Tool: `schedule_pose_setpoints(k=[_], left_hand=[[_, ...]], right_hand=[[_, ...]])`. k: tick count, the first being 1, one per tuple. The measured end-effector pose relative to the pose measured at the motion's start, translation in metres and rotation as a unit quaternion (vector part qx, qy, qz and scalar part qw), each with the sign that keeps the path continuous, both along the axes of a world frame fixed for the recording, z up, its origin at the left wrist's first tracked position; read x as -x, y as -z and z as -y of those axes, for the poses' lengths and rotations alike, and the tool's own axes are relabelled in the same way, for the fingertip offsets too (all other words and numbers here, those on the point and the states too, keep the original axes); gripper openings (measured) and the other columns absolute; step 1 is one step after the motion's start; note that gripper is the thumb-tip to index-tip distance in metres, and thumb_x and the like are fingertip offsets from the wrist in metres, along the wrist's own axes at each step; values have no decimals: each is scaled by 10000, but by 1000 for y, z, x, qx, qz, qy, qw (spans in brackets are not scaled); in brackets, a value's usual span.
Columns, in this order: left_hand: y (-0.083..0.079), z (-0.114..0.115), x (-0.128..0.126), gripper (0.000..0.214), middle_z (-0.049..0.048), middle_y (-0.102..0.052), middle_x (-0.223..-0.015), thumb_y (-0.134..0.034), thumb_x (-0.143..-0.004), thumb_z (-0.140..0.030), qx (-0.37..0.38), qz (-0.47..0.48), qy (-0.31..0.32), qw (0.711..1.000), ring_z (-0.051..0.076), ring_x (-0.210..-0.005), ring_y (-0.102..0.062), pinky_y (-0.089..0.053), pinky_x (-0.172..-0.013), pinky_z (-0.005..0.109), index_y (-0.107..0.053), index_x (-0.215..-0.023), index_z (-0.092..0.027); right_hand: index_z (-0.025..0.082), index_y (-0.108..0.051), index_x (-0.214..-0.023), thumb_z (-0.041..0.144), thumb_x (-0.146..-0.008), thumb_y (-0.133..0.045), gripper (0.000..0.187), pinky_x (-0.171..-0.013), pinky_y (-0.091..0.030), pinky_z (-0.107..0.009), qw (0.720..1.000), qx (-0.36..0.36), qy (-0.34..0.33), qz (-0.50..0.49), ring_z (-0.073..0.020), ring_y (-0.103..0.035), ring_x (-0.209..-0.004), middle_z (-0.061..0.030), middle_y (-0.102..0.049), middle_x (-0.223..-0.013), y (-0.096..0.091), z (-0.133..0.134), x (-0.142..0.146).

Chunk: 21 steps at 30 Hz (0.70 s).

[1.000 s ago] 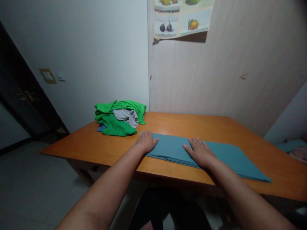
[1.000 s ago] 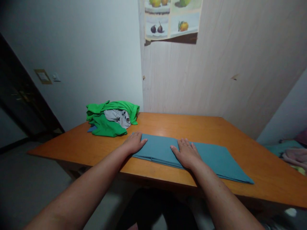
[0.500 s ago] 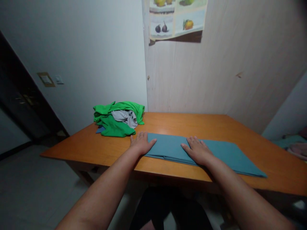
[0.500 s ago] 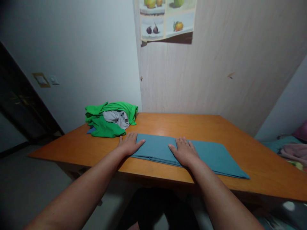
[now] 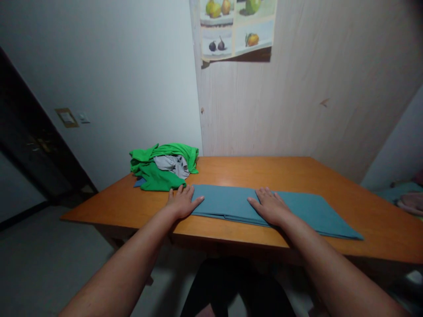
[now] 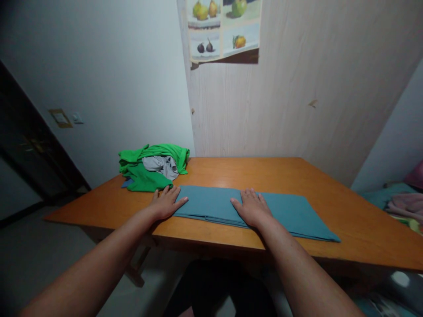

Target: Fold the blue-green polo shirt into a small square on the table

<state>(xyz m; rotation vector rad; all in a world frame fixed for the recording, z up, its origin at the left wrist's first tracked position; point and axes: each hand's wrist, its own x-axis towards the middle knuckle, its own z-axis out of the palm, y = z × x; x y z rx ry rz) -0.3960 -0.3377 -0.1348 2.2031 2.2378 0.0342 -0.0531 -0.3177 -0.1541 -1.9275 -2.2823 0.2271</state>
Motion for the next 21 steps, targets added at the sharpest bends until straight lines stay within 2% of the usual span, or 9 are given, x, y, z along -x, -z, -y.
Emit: schedule_pose_setpoints(k=[4, 7, 11, 13, 15, 17, 21], left_hand=[[1, 7, 7, 842, 128, -272, -1660, -221, -932, -755, -20, -13, 16, 1000, 366, -1541, -158, -136, -1180, 660, -343, -1567, -217], [-5, 12, 9, 698, 127, -357, -1625, -274, -968, -681, -46, -24, 24, 998, 366, -1510, -252, -172, -1163, 665, -460, -1480, -244], [-19, 14, 1, 444, 142, -645, -1343, -339, -1014, -477, -121, -18, 40, 992, 318, -1286, -541, -323, -1118, 563, -636, -1215, -216], [-24, 12, -10, 416, 141, -693, -1231, -342, -1018, -417, -154, 10, 62, 986, 289, -1186, -606, -385, -1086, 482, -649, -1186, -192], [-24, 10, -22, 450, 146, -666, -1302, -332, -1023, -415, -177, 47, 101, 978, 277, -1237, -586, -390, -1099, 437, -622, -1267, -171], [-19, 10, -34, 516, 140, -554, -1475, -330, -1024, -456, -165, 70, 146, 973, 272, -1387, -475, -333, -1158, 432, -547, -1395, -170], [-4, 17, -45, 666, 117, -285, -1655, -311, -1004, -582, -34, 51, 180, 982, 295, -1536, -228, -207, -1217, 515, -392, -1545, -203]], right_hand=[[68, -301, -1585, 686, -974, -209, 874, -1245, -91, -473, 1000, 2, -1, -4, -293, -138, -1549, -156, -265, -1650, 1, -2, -1], [65, -298, -1584, 689, -973, -211, 878, -1243, -88, -477, 1000, 3, -4, -6, -295, -136, -1549, -163, -261, -1651, 2, -3, -2], [61, -298, -1584, 695, -972, -210, 886, -1242, -86, -476, 1000, 1, -5, -7, -301, -137, -1549, -172, -257, -1650, 3, -4, -3], [63, -302, -1584, 694, -972, -210, 883, -1242, -89, -475, 1000, 1, -5, -7, -300, -131, -1550, -172, -255, -1651, 3, -4, -2], [60, -303, -1582, 690, -973, -207, 882, -1241, -90, -478, 1000, 2, -3, -5, -301, -132, -1550, -169, -251, -1653, 2, -4, -2], [56, -301, -1582, 687, -974, -204, 882, -1241, -89, -482, 1000, 3, -1, -2, -303, -137, -1548, -164, -246, -1655, 1, -3, -2], [70, -297, -1586, 690, -975, -197, 876, -1240, -88, -477, 1000, 6, -2, -3, -297, -137, -1549, -161, -243, -1657, 1, -3, -2]])
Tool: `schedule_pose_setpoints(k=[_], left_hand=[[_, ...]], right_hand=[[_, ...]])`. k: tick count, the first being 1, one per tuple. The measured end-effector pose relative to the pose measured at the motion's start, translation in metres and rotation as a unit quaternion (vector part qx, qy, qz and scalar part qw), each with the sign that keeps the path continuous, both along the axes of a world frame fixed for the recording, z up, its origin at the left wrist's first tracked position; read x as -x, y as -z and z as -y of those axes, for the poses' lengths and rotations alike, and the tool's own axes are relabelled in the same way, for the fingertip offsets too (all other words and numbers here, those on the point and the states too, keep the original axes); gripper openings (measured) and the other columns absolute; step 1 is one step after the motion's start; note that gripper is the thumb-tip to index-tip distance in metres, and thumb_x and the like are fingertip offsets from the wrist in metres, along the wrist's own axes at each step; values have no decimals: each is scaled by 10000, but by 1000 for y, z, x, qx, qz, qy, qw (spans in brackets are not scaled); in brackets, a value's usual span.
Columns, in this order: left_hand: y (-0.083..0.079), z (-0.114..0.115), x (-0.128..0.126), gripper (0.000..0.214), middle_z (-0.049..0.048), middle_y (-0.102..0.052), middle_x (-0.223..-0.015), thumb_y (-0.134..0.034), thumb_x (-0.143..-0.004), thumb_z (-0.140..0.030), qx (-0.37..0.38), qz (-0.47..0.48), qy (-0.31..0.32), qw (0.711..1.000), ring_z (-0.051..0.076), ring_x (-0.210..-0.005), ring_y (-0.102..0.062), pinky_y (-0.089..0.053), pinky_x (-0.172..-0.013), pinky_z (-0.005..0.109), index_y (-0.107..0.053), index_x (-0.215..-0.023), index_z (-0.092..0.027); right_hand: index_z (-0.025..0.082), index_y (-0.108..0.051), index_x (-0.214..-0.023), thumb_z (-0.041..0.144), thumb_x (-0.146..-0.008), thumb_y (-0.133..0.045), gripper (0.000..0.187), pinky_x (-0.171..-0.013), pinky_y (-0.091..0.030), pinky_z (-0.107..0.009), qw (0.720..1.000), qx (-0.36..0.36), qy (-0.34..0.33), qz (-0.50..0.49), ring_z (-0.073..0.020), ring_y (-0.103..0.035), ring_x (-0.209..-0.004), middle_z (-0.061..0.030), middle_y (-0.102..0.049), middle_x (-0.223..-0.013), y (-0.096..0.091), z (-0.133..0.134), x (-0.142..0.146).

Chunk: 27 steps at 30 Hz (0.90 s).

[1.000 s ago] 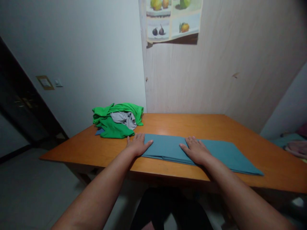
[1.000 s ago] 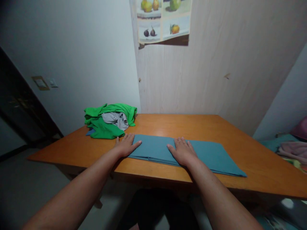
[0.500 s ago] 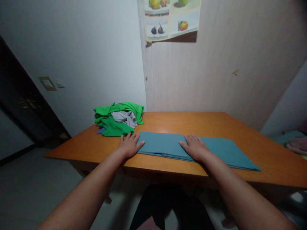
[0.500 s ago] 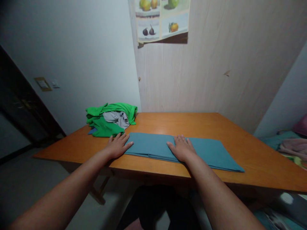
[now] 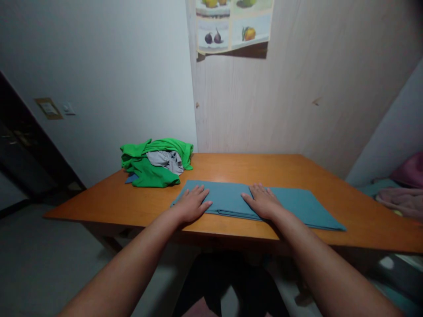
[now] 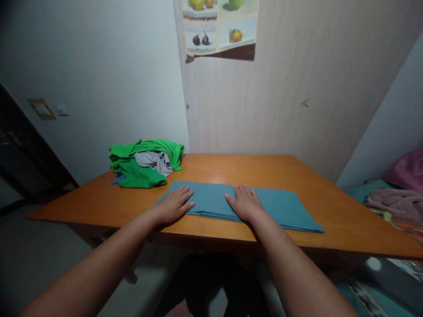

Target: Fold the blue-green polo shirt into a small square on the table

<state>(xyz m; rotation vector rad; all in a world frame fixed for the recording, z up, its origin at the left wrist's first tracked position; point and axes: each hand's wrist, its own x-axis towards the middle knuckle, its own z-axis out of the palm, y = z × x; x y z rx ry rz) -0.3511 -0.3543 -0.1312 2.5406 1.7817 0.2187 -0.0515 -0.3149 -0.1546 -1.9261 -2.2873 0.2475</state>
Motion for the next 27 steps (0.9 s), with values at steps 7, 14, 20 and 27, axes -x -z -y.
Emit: schedule_pose_setpoints(k=[7, 14, 20, 27], left_hand=[[-15, -8, -15, 585, 157, -451, -1563, -358, -996, -551, 8, -44, 11, 999, 326, -1453, -398, -288, -1181, 536, -540, -1417, -189], [-22, -35, -88, 545, 127, -397, -1604, -272, -1039, -415, -66, 34, 100, 992, 265, -1501, -318, -253, -1217, 486, -455, -1482, -155], [5, -48, -105, 605, 98, -302, -1650, -217, -1032, -461, 31, 9, 113, 993, 263, -1537, -230, -196, -1218, 576, -362, -1547, -180], [4, -43, -104, 649, 76, -254, -1664, -176, -1024, -510, 42, -4, 87, 995, 243, -1547, -201, -163, -1231, 569, -328, -1573, -199]], right_hand=[[68, -287, -1590, 692, -978, -187, 880, -1239, -74, -476, 1000, 1, 2, -2, -292, -126, -1551, -170, -226, -1659, -2, 2, 2], [64, -284, -1591, 675, -986, -187, 865, -1240, -70, -476, 1000, 2, 3, 5, -290, -126, -1552, -160, -217, -1662, -5, 4, 4], [62, -281, -1592, 653, -996, -182, 845, -1240, -67, -467, 1000, 5, 3, 6, -283, -120, -1553, -159, -212, -1661, -6, 5, 5], [60, -284, -1590, 637, -1001, -200, 829, -1240, -81, -464, 1000, 6, 4, -6, -292, -136, -1550, -161, -213, -1661, -10, 8, 4]])
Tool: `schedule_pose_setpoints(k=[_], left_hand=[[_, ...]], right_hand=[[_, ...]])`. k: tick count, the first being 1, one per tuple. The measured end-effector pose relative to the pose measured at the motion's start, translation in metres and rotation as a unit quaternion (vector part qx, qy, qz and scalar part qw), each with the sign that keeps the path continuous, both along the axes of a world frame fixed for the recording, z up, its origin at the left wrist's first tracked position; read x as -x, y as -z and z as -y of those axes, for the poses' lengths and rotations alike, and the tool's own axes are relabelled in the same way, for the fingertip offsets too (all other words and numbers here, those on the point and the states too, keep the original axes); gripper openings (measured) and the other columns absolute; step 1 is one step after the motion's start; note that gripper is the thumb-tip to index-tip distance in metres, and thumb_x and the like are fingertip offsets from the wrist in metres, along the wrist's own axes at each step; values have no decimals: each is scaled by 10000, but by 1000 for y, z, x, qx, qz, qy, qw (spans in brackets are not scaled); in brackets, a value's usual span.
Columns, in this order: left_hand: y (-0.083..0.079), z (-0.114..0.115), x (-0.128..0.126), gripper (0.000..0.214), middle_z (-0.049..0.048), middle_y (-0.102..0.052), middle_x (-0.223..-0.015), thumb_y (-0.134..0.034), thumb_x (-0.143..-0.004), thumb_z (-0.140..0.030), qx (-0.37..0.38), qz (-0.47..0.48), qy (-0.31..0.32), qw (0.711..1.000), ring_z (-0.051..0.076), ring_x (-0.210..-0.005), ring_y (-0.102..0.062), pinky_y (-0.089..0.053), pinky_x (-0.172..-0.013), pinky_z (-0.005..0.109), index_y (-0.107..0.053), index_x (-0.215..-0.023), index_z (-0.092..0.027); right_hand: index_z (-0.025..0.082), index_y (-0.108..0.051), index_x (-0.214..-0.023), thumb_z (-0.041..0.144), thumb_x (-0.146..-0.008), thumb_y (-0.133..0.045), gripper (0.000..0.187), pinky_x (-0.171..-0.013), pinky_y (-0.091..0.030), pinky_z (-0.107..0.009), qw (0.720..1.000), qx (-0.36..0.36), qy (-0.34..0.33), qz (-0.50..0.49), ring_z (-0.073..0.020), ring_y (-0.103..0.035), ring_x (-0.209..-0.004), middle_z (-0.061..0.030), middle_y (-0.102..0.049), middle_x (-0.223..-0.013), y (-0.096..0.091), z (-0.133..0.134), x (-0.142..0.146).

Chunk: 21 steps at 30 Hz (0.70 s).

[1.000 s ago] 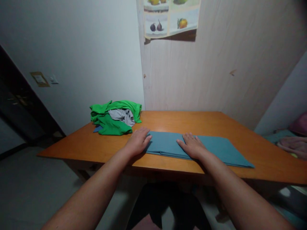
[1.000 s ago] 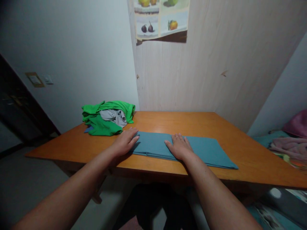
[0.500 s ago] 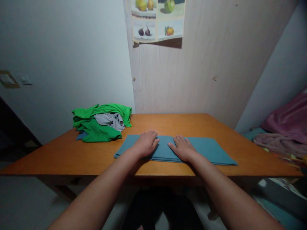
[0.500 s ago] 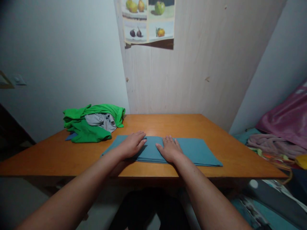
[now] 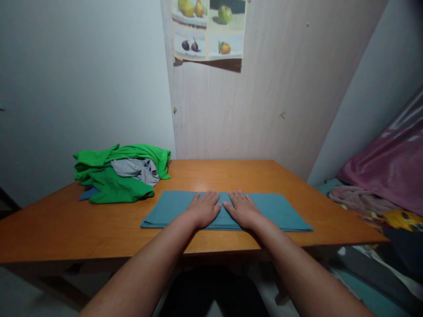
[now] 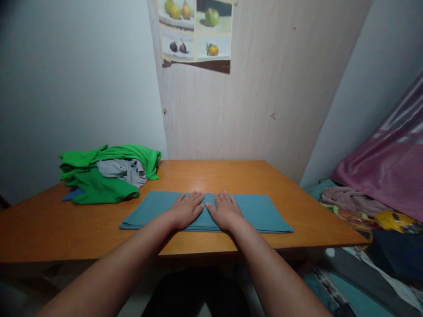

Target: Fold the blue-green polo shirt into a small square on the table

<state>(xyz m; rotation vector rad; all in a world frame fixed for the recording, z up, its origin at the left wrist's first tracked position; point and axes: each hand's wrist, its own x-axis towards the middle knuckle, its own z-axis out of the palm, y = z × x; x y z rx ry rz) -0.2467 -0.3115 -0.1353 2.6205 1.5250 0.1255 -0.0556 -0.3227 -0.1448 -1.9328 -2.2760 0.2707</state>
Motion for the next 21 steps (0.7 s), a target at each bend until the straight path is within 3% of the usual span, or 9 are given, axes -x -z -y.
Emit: schedule_pose_setpoints(k=[7, 13, 21], left_hand=[[3, 0, 0, 636, 88, -283, -1653, -213, -1022, -493, -6, 18, 2, 1000, 259, -1542, -219, -167, -1224, 587, -342, -1570, -198], [4, -2, 0, 619, 81, -292, -1651, -201, -1026, -476, 0, 25, 2, 1000, 262, -1542, -219, -158, -1227, 576, -346, -1571, -221], [8, -6, 0, 609, 65, -298, -1649, -207, -1025, -479, -1, 27, 0, 1000, 255, -1540, -225, -155, -1228, 567, -361, -1565, -242]], right_hand=[[80, -294, -1588, 592, -1008, -229, 776, -1224, -41, -567, 1000, -9, -3, 11, -305, -114, -1552, -152, -186, -1667, -13, -6, 14], [72, -236, -1605, 542, -1033, -131, 747, -1237, -98, -497, 999, 13, -22, -24, -265, -155, -1548, -139, -203, -1665, -5, -5, 30], [71, -243, -1602, 558, -1033, -129, 758, -1241, -80, -506, 999, 5, -25, -39, -268, -158, -1547, -138, -215, -1663, -1, -1, 28]])
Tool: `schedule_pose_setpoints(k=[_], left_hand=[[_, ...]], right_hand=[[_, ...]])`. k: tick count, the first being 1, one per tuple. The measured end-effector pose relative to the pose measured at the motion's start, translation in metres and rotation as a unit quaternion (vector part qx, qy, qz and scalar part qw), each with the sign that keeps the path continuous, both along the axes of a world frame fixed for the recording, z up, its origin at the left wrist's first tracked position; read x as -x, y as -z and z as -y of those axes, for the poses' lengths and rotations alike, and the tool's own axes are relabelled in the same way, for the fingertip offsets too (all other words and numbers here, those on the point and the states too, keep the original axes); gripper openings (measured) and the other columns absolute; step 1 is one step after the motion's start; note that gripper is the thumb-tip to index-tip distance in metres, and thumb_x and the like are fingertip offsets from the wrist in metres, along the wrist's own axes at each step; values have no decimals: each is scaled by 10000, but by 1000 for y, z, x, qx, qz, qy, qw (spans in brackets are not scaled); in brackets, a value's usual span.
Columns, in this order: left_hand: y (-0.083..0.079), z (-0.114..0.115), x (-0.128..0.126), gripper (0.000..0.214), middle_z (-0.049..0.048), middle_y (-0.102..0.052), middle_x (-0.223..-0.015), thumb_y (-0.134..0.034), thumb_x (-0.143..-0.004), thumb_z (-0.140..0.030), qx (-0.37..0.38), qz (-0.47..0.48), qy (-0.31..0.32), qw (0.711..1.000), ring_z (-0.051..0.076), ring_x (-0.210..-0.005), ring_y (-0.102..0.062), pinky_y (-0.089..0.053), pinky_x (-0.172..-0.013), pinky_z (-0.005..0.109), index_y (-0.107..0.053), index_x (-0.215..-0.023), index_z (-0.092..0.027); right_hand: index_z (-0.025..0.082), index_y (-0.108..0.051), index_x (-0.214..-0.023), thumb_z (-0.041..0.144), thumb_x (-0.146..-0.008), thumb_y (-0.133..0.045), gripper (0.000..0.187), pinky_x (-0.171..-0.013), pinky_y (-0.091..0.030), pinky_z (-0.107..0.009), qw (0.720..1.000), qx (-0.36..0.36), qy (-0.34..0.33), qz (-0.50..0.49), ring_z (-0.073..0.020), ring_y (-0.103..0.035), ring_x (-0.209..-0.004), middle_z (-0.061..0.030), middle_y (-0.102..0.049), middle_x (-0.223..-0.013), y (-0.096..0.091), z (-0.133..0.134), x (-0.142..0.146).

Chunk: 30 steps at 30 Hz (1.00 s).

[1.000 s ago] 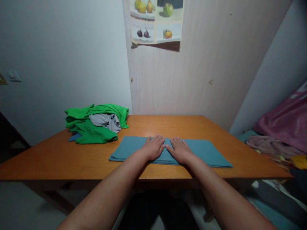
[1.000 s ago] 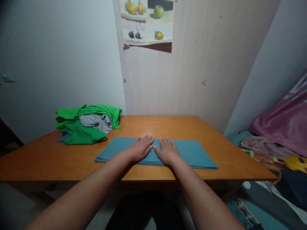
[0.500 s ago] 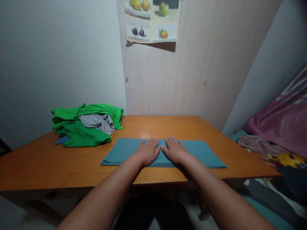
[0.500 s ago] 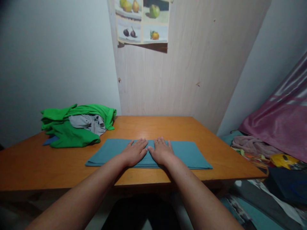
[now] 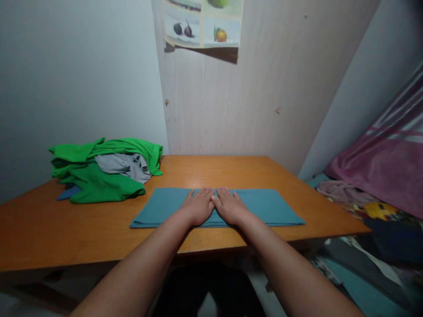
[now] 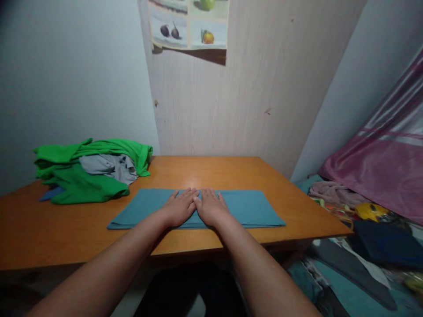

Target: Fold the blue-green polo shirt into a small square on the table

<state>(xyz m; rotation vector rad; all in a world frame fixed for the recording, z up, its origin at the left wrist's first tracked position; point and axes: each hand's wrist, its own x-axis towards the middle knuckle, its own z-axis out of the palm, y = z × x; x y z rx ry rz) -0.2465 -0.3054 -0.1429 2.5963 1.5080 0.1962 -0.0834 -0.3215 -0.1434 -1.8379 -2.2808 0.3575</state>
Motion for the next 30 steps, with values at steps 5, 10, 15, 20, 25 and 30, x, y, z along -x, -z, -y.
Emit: schedule_pose_setpoints(k=[5, 10, 15, 20, 25, 30], left_hand=[[-4, 1, 1, 641, 84, -292, -1647, -199, -1021, -487, 0, -9, -3, 1000, 260, -1543, -216, -157, -1224, 579, -340, -1575, -196], [-2, -2, 3, 641, 81, -290, -1648, -223, -1011, -498, -12, -18, 3, 1000, 261, -1545, -206, -156, -1224, 567, -357, -1570, -215], [0, -6, 4, 692, 76, -283, -1647, -207, -999, -548, -15, -21, -6, 1000, 271, -1545, -207, -155, -1223, 579, -347, -1579, -196], [-5, -2, 2, 795, 89, -261, -1650, -191, -972, -665, -10, -21, -9, 1000, 283, -1545, -202, -157, -1222, 577, -339, -1582, -178], [-8, -1, 2, 874, 82, -221, -1661, -206, -936, -744, -1, -24, -15, 1000, 295, -1550, -176, -142, -1230, 567, -302, -1596, -180], [-6, -3, 3, 892, 80, -226, -1659, -228, -918, -768, -7, -29, -13, 999, 300, -1550, -173, -145, -1231, 568, -310, -1595, -192]], right_hand=[[73, -277, -1592, 595, -1028, -137, 781, -1234, -119, -515, 1000, 7, -6, -24, -292, -194, -1537, -156, -240, -1655, -12, 1, -1], [64, -378, -1548, 629, -1015, -203, 796, -1222, -193, -458, 999, -4, 32, -41, -311, -249, -1518, -185, -327, -1618, -22, -4, -25], [57, -268, -1592, 669, -995, -237, 856, -1245, -38, -464, 996, -8, 92, -7, -292, -94, -1556, -177, -171, -1666, -12, 10, -44], [75, -332, -1573, 671, -996, -193, 841, -1239, -90, -465, 996, -11, 86, -23, -281, -131, -1552, -172, -215, -1658, -11, 12, -57], [52, -251, -1596, 664, -985, -251, 865, -1241, -43, -487, 987, -14, 157, 8, -294, -93, -1556, -172, -172, -1668, -6, 10, -81], [42, -242, -1597, 671, -975, -267, 885, -1242, -58, -484, 988, 7, 153, 18, -301, -112, -1553, -176, -185, -1666, -5, 9, -90]])
